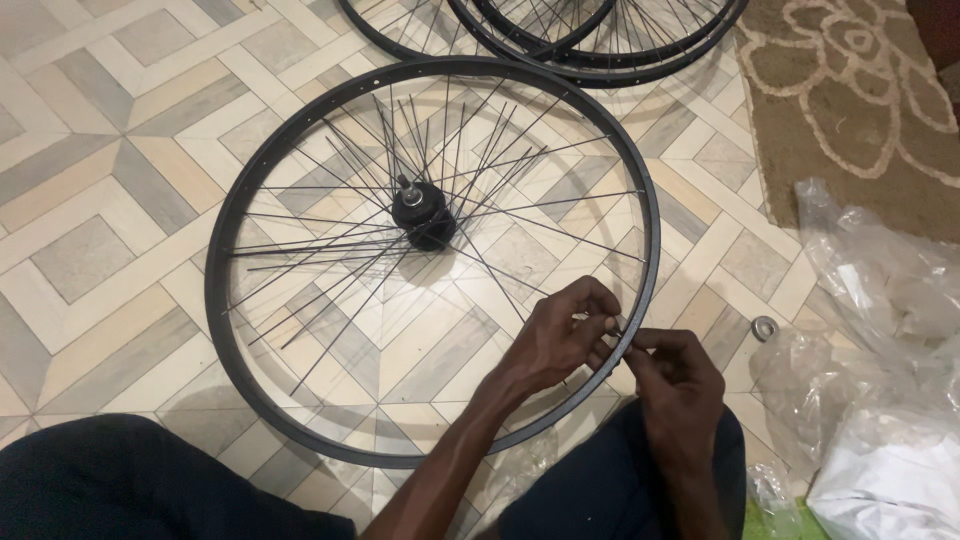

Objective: The person sits on the floor and laces a bicycle wheel by inserting spokes from the hub into the rim and securing them with nipples. The person works methodically around the wheel, adjusting spoke positions and tightening connections.

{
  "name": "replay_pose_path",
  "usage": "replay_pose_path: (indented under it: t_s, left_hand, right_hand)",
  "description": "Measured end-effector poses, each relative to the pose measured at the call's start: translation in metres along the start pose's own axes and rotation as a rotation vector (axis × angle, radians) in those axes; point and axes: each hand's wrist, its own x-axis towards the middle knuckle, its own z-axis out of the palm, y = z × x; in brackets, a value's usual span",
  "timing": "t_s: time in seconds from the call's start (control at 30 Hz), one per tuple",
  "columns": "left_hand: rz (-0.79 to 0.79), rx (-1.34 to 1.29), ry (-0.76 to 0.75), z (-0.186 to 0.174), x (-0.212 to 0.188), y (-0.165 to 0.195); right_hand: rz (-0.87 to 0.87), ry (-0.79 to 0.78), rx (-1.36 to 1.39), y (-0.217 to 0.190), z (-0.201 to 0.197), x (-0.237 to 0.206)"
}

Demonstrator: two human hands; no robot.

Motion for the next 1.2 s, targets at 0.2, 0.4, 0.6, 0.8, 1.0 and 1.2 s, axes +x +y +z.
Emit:
replay_pose_path:
  t_s: [0.2,0.4,0.6,0.8,1.0,1.2]
  left_hand:
    - [-0.039,-0.014,-0.017,-0.004,-0.001,0.000]
    - [-0.026,-0.037,-0.025,-0.003,-0.004,0.001]
    - [-0.018,-0.039,-0.010,-0.001,-0.004,-0.002]
    - [-0.041,-0.053,-0.014,-0.001,-0.003,0.001]
    - [-0.002,0.108,-0.059,-0.007,-0.004,0.016]
    - [-0.054,0.329,-0.129,0.004,-0.003,0.041]
  right_hand:
    - [-0.027,-0.090,0.087,0.010,-0.007,0.008]
    - [0.003,-0.120,0.158,0.010,-0.009,0.008]
    - [0.001,-0.155,0.205,0.006,-0.009,0.008]
    - [0.049,-0.132,0.098,0.003,-0.010,0.011]
    - [0.188,-0.194,0.172,0.008,-0.008,0.019]
    - [0.070,-0.220,0.225,0.015,-0.009,0.014]
